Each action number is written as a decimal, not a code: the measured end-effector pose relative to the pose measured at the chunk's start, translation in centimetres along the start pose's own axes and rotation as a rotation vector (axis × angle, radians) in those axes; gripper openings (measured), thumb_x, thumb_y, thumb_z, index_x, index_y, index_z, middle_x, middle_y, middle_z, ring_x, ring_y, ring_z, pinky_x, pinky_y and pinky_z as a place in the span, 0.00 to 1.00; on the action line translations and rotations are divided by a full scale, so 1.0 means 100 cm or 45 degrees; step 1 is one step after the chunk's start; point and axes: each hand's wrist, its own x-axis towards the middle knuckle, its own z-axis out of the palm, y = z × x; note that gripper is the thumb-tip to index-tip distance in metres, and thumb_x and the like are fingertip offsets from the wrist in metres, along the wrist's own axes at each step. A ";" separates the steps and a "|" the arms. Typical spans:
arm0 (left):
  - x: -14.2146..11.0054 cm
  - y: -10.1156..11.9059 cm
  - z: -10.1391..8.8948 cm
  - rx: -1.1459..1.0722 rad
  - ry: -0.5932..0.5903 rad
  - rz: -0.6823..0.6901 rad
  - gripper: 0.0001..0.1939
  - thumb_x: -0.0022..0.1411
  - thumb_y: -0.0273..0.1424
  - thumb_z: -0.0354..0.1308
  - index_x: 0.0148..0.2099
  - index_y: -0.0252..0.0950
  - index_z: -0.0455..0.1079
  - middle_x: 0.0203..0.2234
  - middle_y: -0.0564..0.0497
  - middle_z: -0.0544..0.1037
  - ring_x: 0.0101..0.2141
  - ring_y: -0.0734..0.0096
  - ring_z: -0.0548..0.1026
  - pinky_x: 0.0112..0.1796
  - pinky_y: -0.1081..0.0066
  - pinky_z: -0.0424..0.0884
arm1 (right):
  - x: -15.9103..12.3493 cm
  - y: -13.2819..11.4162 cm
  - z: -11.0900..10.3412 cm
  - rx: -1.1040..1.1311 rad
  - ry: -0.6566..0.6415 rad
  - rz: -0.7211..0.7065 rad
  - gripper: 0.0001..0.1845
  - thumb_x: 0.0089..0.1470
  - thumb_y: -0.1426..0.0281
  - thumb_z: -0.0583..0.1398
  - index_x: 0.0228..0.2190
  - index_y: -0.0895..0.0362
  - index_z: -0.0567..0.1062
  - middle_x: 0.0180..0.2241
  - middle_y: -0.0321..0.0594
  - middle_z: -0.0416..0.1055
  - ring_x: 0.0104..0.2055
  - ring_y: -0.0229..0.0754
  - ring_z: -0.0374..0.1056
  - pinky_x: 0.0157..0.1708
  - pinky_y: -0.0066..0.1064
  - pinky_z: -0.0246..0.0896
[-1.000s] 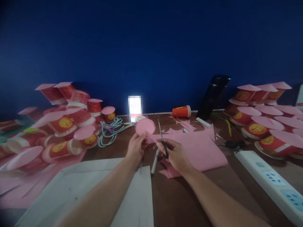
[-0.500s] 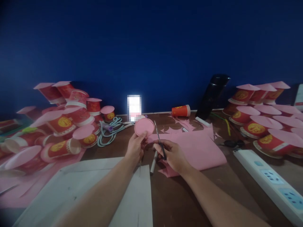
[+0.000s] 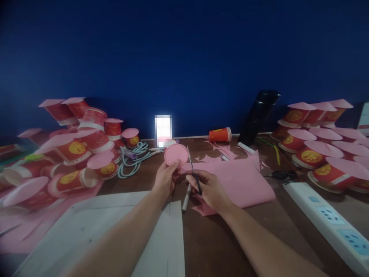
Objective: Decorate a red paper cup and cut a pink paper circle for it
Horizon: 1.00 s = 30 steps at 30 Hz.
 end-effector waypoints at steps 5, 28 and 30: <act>-0.001 0.001 0.000 0.001 -0.018 -0.018 0.19 0.43 0.34 0.69 0.35 0.33 0.68 0.22 0.55 0.72 0.20 0.82 0.66 0.24 0.77 0.63 | 0.001 0.000 -0.001 -0.060 -0.009 -0.058 0.25 0.45 0.55 0.66 0.42 0.58 0.78 0.23 0.33 0.68 0.23 0.33 0.63 0.24 0.26 0.62; -0.004 0.003 0.003 -0.027 0.015 -0.017 0.20 0.39 0.34 0.71 0.35 0.33 0.69 0.22 0.55 0.72 0.20 0.82 0.66 0.24 0.77 0.63 | 0.001 0.003 0.001 -0.054 0.008 -0.047 0.27 0.44 0.55 0.66 0.43 0.58 0.77 0.24 0.34 0.67 0.22 0.33 0.61 0.20 0.25 0.59; -0.004 0.004 0.003 -0.027 0.021 -0.010 0.20 0.39 0.34 0.71 0.35 0.32 0.70 0.23 0.54 0.73 0.20 0.82 0.67 0.24 0.77 0.63 | 0.001 0.002 0.000 -0.072 0.014 -0.062 0.26 0.45 0.55 0.66 0.42 0.58 0.78 0.23 0.34 0.68 0.23 0.33 0.62 0.22 0.25 0.60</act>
